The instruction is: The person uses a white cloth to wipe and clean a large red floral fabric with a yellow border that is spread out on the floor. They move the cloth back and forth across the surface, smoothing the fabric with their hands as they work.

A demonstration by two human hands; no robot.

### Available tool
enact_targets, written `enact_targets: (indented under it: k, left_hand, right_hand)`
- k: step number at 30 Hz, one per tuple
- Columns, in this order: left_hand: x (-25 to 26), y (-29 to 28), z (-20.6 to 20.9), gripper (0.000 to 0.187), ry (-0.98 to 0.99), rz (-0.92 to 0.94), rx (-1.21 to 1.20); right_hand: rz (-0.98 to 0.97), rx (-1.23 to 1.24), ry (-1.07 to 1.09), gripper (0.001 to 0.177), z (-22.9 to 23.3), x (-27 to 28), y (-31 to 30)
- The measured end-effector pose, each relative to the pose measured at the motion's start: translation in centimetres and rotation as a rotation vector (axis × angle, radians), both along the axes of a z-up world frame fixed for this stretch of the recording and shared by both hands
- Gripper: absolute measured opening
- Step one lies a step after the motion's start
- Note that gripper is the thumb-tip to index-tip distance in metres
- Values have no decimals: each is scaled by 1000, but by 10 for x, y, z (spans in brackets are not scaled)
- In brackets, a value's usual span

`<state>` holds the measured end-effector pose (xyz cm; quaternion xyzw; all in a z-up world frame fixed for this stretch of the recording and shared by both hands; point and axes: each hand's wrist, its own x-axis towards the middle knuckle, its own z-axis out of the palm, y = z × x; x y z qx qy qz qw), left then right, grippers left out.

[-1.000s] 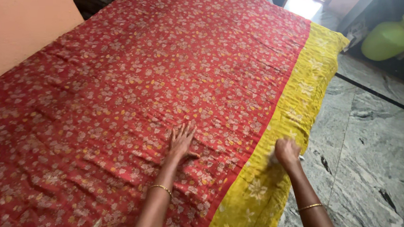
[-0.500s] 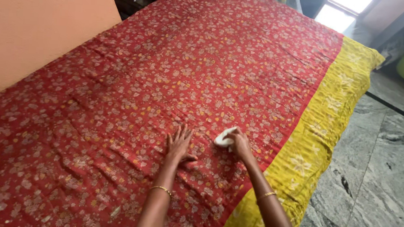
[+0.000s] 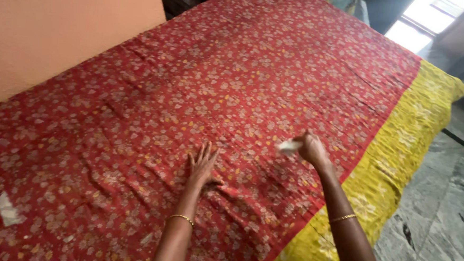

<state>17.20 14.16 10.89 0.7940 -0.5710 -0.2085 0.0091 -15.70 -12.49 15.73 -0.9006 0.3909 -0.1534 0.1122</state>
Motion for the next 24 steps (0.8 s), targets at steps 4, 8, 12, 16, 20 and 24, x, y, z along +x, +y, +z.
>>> enact_targets:
  k: [4,8,12,16,20,24]
  left_hand:
    - [16,11,-19,140,-11,40,-146]
    - [35,21,-8,135,-6,76,-3]
    - [51,39,4,138,-38,140,9]
    - [64,54,15,138,-93,113,17]
    - [73,57,22,140,-49,152,65]
    - [77,60,29,143,-21,181,98]
  right_hand:
    - [-61,106,-224,40,-5,71,22]
    - [-7,171,-229,43,-47,141,44]
    - [135,179,-234,40,-87,176,87]
    - [270,347,-227,36,-67,150,113]
    - [299,738,183,37,1,126,138]
    - [248,766,621,48,26,118,108]
